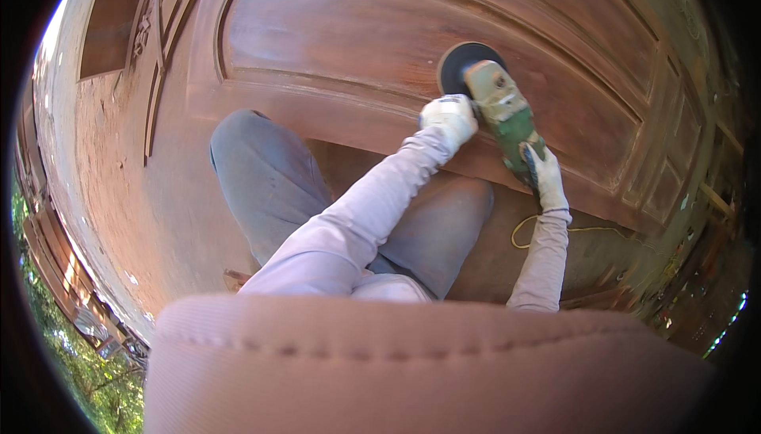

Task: The person uses a green electric sander to smooth the surface of a large wooden door lying on the floor. They move the sander across the flat panels and along the raised edges, systematically covering the door's surface.

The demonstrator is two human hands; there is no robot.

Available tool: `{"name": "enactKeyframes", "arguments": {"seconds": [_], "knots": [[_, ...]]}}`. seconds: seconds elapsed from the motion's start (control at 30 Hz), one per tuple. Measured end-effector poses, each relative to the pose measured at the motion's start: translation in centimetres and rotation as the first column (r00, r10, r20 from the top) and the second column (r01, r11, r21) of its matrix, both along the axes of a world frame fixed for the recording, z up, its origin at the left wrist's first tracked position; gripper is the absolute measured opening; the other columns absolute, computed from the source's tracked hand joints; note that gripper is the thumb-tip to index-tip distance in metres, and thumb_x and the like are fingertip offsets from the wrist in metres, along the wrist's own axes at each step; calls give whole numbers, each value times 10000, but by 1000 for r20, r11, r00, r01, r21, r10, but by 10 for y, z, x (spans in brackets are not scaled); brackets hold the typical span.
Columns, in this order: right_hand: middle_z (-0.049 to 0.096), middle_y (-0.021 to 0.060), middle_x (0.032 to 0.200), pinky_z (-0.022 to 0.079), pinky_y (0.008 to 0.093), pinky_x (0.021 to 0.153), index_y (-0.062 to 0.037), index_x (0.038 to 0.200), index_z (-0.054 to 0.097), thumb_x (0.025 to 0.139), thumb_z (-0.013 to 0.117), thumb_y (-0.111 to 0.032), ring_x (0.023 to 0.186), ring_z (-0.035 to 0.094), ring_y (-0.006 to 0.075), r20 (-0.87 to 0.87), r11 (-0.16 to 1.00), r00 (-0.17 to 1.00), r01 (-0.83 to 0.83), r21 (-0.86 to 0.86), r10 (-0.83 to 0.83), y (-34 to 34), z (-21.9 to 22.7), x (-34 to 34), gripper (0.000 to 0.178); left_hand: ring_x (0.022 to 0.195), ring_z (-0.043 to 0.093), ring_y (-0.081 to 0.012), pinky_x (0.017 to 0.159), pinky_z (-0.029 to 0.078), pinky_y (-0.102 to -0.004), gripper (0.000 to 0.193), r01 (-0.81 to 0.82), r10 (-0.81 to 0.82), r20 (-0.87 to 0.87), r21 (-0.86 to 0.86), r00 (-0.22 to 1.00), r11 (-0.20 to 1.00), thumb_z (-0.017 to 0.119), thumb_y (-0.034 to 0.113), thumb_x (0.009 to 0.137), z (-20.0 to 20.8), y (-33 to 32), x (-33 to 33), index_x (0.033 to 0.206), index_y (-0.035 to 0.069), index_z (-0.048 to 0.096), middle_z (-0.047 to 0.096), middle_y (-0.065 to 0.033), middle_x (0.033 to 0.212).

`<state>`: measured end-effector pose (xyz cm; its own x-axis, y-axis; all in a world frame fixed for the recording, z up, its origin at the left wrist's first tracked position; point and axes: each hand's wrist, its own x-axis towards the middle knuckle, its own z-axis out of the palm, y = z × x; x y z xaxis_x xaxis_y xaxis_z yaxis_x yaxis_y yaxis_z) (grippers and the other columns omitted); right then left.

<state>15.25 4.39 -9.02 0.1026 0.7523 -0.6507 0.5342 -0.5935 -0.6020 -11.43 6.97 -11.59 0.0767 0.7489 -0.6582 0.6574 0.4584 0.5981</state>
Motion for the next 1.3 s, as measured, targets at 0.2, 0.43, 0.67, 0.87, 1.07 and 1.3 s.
{"name": "enactKeyframes", "arguments": {"seconds": [0.2, 0.43, 0.67, 0.87, 1.07, 1.3], "knots": [[708, 59, 941, 486, 287, 497, -53, 1235, 646, 898, 745, -437, 664, 636, 133, -2, 961, 965, 260, -99, -261, -18, 8, 31, 521, 1077, 701, -310, 886, 567, -441, 289, 183, -182, 40, -27, 982, 983, 605, 239, 875, 1, 32, 38, 1098, 148, 765, 739, -116, 1126], [717, 57, 1051, 527, 295, 705, -40, 1262, 652, 899, 756, -391, 838, 640, 124, 73, 999, 997, 33, -25, -31, -20, -5, -22, 515, 1022, 709, -330, 868, 565, -436, 272, 62, -61, 28, -28, 998, 998, 605, 256, 870, -14, -6, -25, 1063, 155, 768, 736, -152, 1080], [728, 82, 1119, 508, 304, 875, -15, 1245, 668, 871, 792, -310, 957, 648, 136, 19, 983, 984, -177, 50, 176, -5, -12, -107, 492, 984, 712, -346, 866, 564, -440, 288, -150, 150, -120, 9, 981, 989, 624, 308, 860, -17, -41, -100, 995, 98, 766, 740, -178, 1007], [725, 84, 1126, 507, 317, 881, -9, 1247, 665, 858, 804, -319, 964, 647, 144, 37, 981, 981, -189, 33, 188, 2, -19, -97, 516, 984, 713, -341, 858, 565, -438, 296, -150, 148, -82, -27, 986, 988, 622, 308, 856, -14, -40, -95, 1005, 97, 766, 738, -179, 1018], [723, 60, 1066, 531, 306, 750, -19, 1258, 658, 890, 775, -342, 845, 648, 135, 0, 998, 999, -48, 35, 48, -27, -13, -28, 504, 1013, 713, -328, 870, 567, -439, 274, -35, 36, 49, -34, 998, 999, 612, 264, 873, -24, -31, -34, 1051, 126, 769, 743, -151, 1049], [698, 50, 880, 465, 280, 481, -69, 1190, 648, 893, 738, -487, 592, 624, 138, -20, 990, 993, 115, -82, -117, -37, -12, -1, 521, 1063, 704, -316, 883, 569, -433, 280, 85, -83, 68, -23, 994, 996, 620, 231, 871, -16, -11, -5, 1097, 154, 767, 739, -133, 1111]]}}
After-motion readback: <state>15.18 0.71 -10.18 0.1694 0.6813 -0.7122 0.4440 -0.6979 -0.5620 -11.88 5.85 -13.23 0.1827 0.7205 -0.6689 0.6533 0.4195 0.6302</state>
